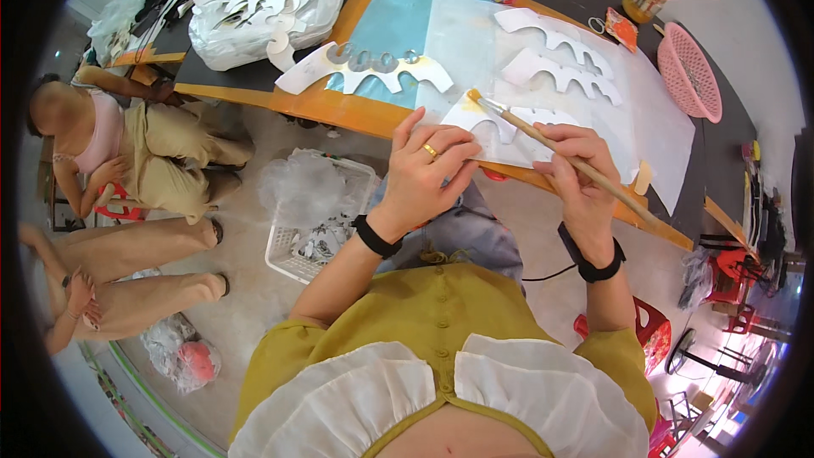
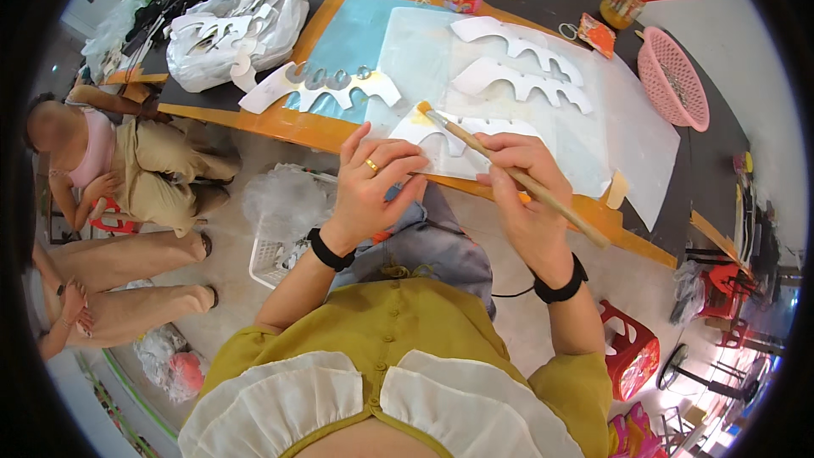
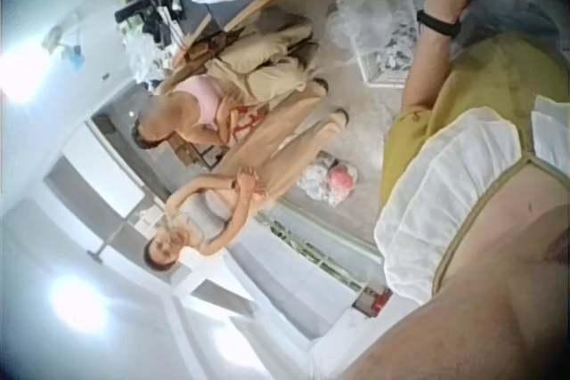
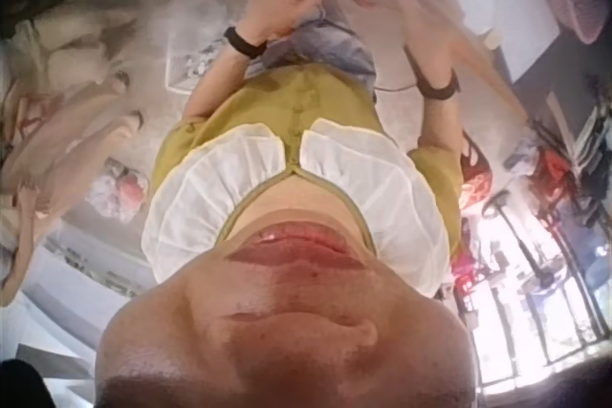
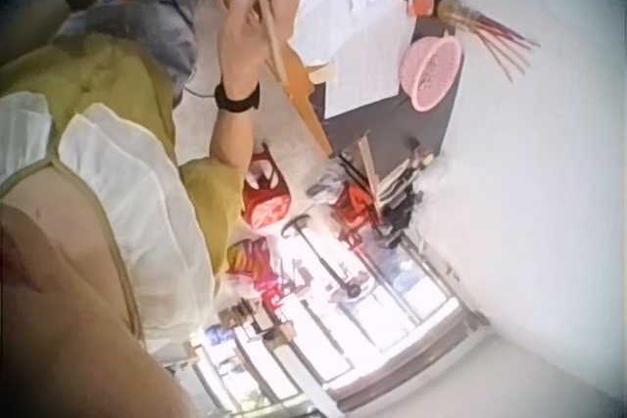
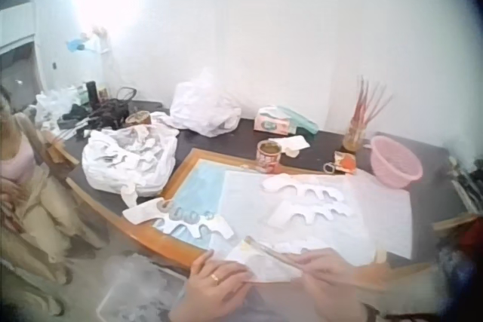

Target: Applying adhesive or paint to white shoe components using a brush on a workshop table.

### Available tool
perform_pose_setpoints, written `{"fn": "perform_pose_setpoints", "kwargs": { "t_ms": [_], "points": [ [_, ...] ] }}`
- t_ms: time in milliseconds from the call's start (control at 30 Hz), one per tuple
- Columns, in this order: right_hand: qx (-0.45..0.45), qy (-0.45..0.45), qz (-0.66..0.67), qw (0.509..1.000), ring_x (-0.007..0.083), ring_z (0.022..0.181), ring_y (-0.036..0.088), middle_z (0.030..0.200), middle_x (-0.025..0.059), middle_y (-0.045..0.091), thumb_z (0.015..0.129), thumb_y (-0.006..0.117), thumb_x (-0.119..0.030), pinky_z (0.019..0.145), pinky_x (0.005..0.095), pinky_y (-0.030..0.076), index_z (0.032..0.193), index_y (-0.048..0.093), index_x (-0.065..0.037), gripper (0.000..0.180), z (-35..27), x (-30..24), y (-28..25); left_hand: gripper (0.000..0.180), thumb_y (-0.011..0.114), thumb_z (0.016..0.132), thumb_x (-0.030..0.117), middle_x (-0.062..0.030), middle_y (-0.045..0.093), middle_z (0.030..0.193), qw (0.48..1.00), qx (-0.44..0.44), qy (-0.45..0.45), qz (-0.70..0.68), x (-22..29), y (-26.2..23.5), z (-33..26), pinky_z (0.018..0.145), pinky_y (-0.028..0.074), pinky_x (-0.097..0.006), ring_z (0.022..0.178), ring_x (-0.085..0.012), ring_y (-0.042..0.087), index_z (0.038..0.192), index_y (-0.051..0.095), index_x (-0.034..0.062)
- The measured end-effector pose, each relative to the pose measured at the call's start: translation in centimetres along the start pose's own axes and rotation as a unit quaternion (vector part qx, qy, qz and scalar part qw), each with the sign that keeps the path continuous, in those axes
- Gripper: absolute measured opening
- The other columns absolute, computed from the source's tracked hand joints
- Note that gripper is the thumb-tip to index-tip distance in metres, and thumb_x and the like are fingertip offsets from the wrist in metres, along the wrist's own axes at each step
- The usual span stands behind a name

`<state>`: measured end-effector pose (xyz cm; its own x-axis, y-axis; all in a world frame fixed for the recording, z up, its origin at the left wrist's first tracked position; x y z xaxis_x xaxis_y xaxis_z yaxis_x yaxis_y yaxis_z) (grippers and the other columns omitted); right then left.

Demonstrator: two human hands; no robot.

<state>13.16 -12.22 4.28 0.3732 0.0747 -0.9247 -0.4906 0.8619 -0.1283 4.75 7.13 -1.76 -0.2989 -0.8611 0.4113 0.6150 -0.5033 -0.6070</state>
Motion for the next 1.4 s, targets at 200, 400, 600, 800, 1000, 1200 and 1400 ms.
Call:
{"fn": "perform_pose_setpoints", "kwargs": {
  "t_ms": [200,400,600,800,1000,1200,1400],
  "points": [
    [-0.015,0.008,-0.036,0.999,0.0268,0.111,0.061,0.113,0.0141,0.058,0.088,0.050,0.011,0.079,0.0300,0.060,0.096,0.056,0.001,0.014,-0.7,-0.8,-2.3,0.020,0.074,0.073,0.012,0.0026,0.066,0.098,1.000,-0.010,-0.013,-0.005,0.7,0.2,0.2,0.107,0.031,-0.046,0.096,-0.0167,0.060,0.092,0.068,0.0137],
    [-0.013,0.020,-0.031,0.999,0.0242,0.106,0.062,0.112,0.0143,0.058,0.087,0.051,0.011,0.079,0.0292,0.059,0.096,0.056,0.002,0.014,-0.6,-1.6,-3.1,0.047,0.076,0.074,0.022,-0.0016,0.059,0.101,0.998,-0.043,-0.004,0.035,1.2,-0.3,0.9,0.106,0.031,-0.048,0.098,-0.0206,0.053,0.119,0.066,0.0153],
    [-0.016,0.011,-0.058,0.998,0.0228,0.103,0.063,0.111,0.0145,0.060,0.086,0.054,0.010,0.081,0.0289,0.057,0.095,0.056,0.002,0.012,-0.3,-1.5,-2.7,0.049,0.078,0.073,0.029,-0.0019,0.053,0.102,0.992,-0.094,0.016,0.078,1.7,0.0,1.5,0.107,0.028,-0.049,0.101,-0.0226,0.048,0.120,0.066,0.0212],
    [-0.059,-0.039,-0.109,0.992,0.0210,0.100,0.063,0.108,0.0134,0.063,0.084,0.058,0.009,0.083,0.0302,0.051,0.091,0.057,0.001,0.011,0.2,-2.0,-4.1,0.045,0.078,0.073,0.027,-0.0021,0.052,0.101,0.988,-0.125,0.027,0.089,1.5,0.0,1.5,0.107,0.027,-0.050,0.101,-0.0224,0.046,0.117,0.068,0.0235],
    [-0.028,-0.004,-0.058,0.998,0.0149,0.091,0.062,0.107,0.0117,0.063,0.085,0.056,0.008,0.075,0.0254,0.051,0.090,0.057,0.000,0.009,0.1,-2.8,-4.4,0.046,0.077,0.074,0.026,-0.0003,0.051,0.100,0.987,-0.125,0.060,0.086,0.5,0.0,1.4,0.107,0.027,-0.049,0.100,-0.0212,0.046,0.118,0.067,0.0248],
    [-0.029,0.023,-0.065,0.997,0.0100,0.087,0.061,0.105,0.0098,0.063,0.088,0.055,0.005,0.068,0.0211,0.052,0.094,0.057,0.000,0.008,-0.3,-2.6,-4.6,0.047,0.076,0.074,0.024,0.0001,0.051,0.099,0.982,-0.132,0.104,0.083,0.0,-0.5,1.8,0.107,0.028,-0.049,0.099,-0.0203,0.046,0.120,0.066,0.0247],
    [0.036,0.041,-0.045,0.997,0.0098,0.087,0.061,0.103,0.0084,0.063,0.091,0.056,0.001,0.070,0.0234,0.055,0.098,0.056,-0.001,0.007,0.2,-1.9,-5.7,0.047,0.075,0.075,0.023,0.0000,0.050,0.096,0.976,-0.169,0.064,0.120,0.4,-0.6,1.7,0.108,0.027,-0.050,0.097,-0.0197,0.046,0.122,0.065,0.0249]
  ]
}}
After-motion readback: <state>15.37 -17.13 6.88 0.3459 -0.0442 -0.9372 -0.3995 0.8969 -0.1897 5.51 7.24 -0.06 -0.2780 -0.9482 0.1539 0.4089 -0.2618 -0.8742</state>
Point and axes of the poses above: each hand's wrist, its own z-axis towards the middle knuckle, its own y-axis out of the palm, x = y × z, the point moved 1 cm from there along z, towards the middle knuckle
